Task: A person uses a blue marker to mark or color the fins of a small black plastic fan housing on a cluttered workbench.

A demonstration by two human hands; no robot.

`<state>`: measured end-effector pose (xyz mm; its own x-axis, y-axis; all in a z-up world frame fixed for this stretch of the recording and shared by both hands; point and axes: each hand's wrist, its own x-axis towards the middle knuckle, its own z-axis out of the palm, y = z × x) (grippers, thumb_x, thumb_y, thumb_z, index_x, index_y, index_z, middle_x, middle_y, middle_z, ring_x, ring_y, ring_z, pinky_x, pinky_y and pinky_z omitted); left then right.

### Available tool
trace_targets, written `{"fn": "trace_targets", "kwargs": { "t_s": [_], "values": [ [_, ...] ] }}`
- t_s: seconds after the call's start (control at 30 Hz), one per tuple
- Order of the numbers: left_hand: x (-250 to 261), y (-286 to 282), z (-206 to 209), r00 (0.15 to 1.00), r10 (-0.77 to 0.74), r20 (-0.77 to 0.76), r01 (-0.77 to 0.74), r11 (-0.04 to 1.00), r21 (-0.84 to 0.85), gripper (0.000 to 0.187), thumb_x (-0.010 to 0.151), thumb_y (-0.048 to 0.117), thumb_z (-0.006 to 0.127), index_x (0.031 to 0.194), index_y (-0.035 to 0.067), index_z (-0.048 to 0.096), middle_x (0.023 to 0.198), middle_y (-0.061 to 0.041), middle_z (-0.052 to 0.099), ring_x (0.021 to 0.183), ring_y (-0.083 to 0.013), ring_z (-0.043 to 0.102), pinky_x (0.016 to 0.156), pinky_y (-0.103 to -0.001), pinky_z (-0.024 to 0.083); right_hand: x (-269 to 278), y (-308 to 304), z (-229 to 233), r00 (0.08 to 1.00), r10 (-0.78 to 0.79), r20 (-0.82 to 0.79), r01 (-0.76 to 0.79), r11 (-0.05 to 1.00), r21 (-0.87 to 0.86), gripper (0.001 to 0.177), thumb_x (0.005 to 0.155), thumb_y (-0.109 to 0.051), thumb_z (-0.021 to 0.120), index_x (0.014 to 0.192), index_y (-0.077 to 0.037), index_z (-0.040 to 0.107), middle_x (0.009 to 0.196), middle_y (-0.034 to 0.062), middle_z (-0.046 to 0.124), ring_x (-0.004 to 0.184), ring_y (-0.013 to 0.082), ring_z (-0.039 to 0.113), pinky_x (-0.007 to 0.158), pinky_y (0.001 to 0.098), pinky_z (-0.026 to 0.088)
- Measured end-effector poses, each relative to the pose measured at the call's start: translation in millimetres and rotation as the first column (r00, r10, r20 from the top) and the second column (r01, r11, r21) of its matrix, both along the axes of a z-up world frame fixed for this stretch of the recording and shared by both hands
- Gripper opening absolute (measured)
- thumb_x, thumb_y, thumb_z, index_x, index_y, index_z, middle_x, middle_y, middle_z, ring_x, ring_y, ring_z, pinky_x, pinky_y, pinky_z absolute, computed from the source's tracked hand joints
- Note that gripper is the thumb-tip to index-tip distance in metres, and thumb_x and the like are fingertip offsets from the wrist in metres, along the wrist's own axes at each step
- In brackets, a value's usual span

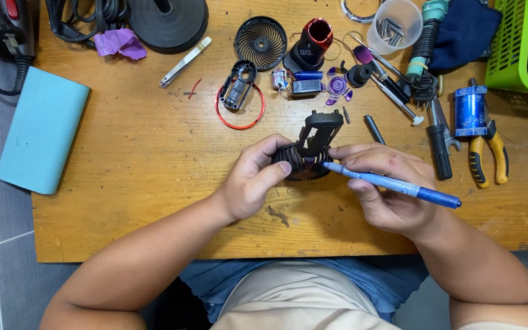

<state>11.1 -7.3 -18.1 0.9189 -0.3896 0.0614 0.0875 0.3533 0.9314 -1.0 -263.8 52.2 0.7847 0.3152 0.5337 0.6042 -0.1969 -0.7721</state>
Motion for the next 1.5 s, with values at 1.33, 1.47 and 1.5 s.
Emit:
{"fn": "trace_targets", "kwargs": {
  "t_s": [1.33,1.47,1.5],
  "values": [
    [-7,10,11,0.996,-0.093,-0.003,0.092,0.980,0.177,0.023,0.113,0.022,0.061,0.128,0.005,0.068,0.111,-0.001,0.071,0.100,-0.0136,0.061,0.093,-0.032,0.051,-3,-6,2,0.999,0.043,0.021,-0.040,0.988,-0.152,0.025,0.111,-0.017,0.068,0.112,0.008,0.071,0.104,0.0214,0.080,0.109,0.0495,0.088,0.098,0.0507,0.077],
    [-7,10,13,0.995,-0.098,-0.004,0.097,0.976,0.195,0.023,0.113,0.022,0.060,0.127,0.006,0.068,0.109,0.000,0.068,0.099,-0.0135,0.059,0.091,-0.031,0.050,-3,-5,2,0.999,0.034,0.024,-0.030,0.987,-0.158,0.027,0.112,-0.018,0.066,0.113,0.009,0.069,0.103,0.0244,0.078,0.108,0.0504,0.088,0.097,0.0510,0.077],
    [-6,10,14,0.995,-0.099,-0.008,0.099,0.973,0.209,0.023,0.112,0.021,0.060,0.127,0.006,0.068,0.108,0.001,0.067,0.098,-0.0131,0.058,0.090,-0.031,0.049,-3,-5,2,0.999,0.030,0.027,-0.026,0.987,-0.156,0.028,0.112,-0.018,0.066,0.113,0.010,0.069,0.104,0.0252,0.078,0.108,0.0507,0.088,0.096,0.0505,0.077]
  ]
}}
